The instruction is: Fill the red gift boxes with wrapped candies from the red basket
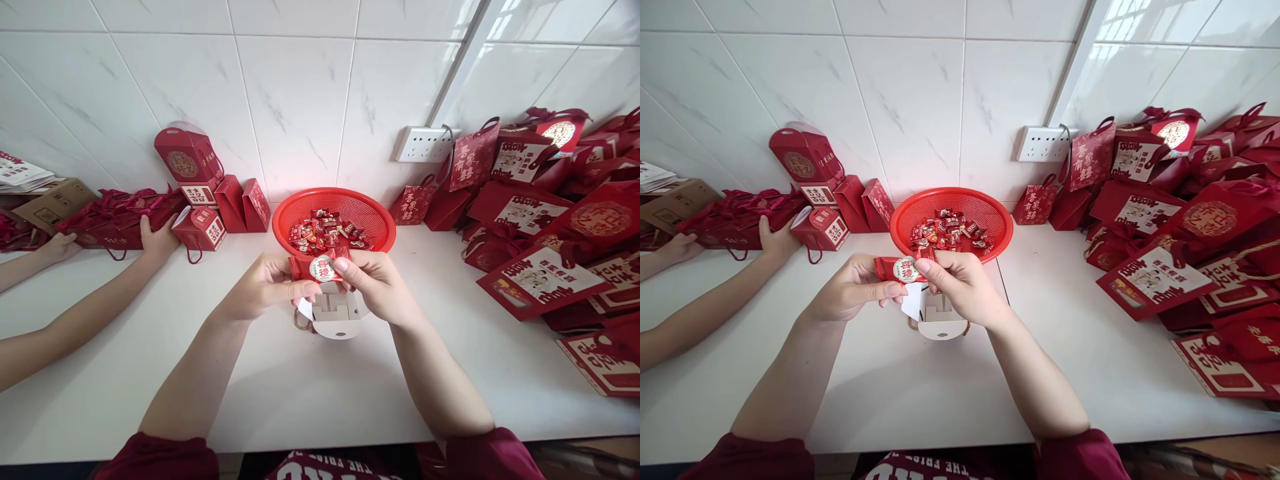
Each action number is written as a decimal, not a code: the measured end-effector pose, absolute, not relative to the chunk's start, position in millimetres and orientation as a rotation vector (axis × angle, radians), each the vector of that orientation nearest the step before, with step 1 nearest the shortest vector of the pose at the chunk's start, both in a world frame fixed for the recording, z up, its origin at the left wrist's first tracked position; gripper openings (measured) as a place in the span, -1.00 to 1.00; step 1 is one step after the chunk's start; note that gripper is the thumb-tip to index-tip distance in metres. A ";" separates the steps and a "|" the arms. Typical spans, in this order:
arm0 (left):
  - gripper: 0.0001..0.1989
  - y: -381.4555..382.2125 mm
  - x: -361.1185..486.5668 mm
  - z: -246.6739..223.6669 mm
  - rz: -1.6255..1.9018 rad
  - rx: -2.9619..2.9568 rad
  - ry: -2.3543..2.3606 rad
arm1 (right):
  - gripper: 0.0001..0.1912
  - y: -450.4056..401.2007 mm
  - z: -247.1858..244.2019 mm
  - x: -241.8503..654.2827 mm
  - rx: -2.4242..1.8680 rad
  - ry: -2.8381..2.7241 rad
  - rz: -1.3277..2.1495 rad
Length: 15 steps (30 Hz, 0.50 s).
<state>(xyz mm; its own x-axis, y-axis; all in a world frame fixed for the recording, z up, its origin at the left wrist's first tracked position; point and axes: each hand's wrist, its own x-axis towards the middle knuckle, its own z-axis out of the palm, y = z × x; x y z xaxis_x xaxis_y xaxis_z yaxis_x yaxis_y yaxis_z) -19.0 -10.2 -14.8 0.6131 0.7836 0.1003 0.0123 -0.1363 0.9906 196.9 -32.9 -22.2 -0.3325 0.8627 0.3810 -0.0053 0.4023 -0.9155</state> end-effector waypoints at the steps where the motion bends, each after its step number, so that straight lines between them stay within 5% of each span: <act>1: -0.87 -10.7 -18.7 -13.6 0.759 1.588 0.683 | -0.54 -32.7 -22.2 197.8 -0.777 -1.668 1.085; 15: -0.81 -11.3 -12.2 -11.3 0.756 1.612 0.759 | -0.58 -37.4 -23.1 199.7 -0.914 -1.756 1.038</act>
